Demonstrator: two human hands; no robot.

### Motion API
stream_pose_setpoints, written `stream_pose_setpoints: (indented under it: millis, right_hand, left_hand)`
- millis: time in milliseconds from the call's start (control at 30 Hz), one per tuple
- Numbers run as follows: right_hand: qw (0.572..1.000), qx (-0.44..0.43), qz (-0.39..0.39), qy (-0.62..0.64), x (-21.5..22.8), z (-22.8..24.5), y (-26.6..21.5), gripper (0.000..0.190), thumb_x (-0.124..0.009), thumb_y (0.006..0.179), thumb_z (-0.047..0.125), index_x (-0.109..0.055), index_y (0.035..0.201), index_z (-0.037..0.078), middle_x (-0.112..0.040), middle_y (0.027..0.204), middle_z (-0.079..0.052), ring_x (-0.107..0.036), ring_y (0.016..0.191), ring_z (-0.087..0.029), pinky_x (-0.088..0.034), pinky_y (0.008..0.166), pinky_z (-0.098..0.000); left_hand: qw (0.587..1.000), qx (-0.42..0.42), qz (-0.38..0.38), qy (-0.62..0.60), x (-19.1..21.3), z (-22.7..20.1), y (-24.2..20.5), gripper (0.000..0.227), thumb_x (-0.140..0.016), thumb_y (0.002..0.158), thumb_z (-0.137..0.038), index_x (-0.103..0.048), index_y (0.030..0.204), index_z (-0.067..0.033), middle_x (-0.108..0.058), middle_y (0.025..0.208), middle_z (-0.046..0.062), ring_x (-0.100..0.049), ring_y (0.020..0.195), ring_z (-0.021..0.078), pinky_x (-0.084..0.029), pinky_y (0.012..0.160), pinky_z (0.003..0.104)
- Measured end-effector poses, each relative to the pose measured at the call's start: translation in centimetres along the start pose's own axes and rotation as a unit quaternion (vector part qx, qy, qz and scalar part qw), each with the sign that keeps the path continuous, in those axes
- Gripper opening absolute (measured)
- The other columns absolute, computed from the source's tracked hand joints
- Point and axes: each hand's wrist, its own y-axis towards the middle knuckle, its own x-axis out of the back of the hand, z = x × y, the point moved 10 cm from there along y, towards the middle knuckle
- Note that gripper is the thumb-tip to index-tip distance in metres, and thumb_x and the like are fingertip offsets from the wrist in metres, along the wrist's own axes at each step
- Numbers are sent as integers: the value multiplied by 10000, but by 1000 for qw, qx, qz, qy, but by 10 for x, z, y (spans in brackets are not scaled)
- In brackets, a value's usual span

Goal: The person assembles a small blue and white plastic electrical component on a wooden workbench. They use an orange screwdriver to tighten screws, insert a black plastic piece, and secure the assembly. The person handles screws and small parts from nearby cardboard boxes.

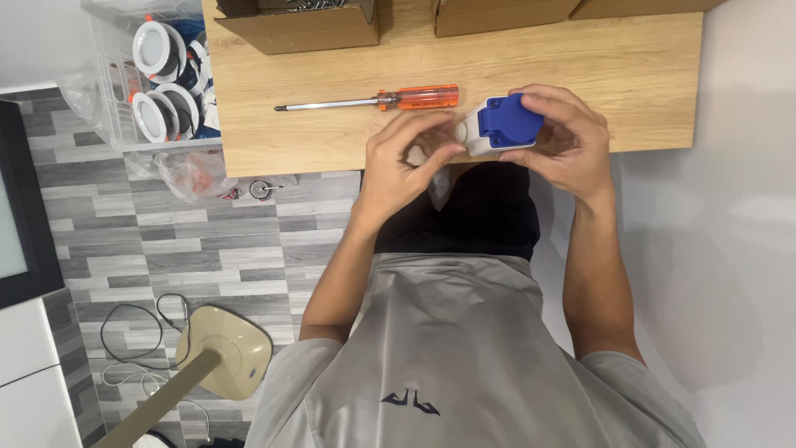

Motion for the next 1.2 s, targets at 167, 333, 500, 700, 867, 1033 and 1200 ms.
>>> stream_pose_setpoints:
  millis: [167,333,500,700,867,1033,1200]
  right_hand:
    - [999,25,-18,36,1,1,5,682,-948,851,-9,-604,1431,-110,-626,1396,-363,-691,1307,-464,-626,1052,-498]
    - [996,55,-35,63,4,3,8,664,-946,820,-121,-607,1385,-207,-620,1348,-428,-706,1234,-505,-616,1008,-574]
    - [996,60,-39,58,5,5,8,664,-970,807,-102,-628,1366,-211,-635,1323,-431,-720,1210,-499,-619,993,-556]
    - [995,61,-37,64,4,7,8,674,-978,793,-93,-638,1366,-195,-645,1313,-424,-721,1219,-486,-612,1002,-544]
    - [996,66,-39,51,3,8,8,669,-987,796,-78,-649,1361,-192,-654,1300,-424,-726,1206,-481,-605,1017,-548]
    - [996,74,-43,38,3,13,10,656,-996,796,-63,-662,1344,-196,-662,1285,-433,-730,1188,-489,-607,1010,-552]
    - [996,74,-40,26,2,14,11,635,-1004,793,-44,-685,1327,-174,-680,1284,-430,-734,1181,-491,-610,998,-540]
  left_hand:
    - [999,-33,-7,-5,-6,2,2,215,-832,1026,-180,-797,1220,-93,-809,1109,86,-782,919,217,-635,796,312]
    - [998,-57,-23,-32,-6,-3,6,210,-863,987,-123,-835,1194,-144,-824,1114,68,-821,1023,276,-670,874,393]
    - [995,-88,-16,-52,-8,-7,7,165,-835,976,-27,-862,1089,-145,-822,1168,65,-800,1108,289,-642,971,425]
    - [998,-55,-12,-27,4,-2,5,305,-895,973,-177,-792,1258,-135,-797,1160,88,-793,1034,278,-660,873,413]
    - [998,-59,-4,-24,-5,-5,6,210,-855,999,-157,-809,1195,-97,-812,1056,118,-810,942,284,-671,805,397]
    - [997,-71,-13,-17,-5,-3,8,181,-865,979,-139,-841,1158,-135,-830,1081,71,-824,976,276,-673,826,378]
    - [992,-119,-38,-16,-5,-4,6,101,-884,942,-87,-880,1027,-140,-850,1049,40,-834,971,249,-662,870,339]
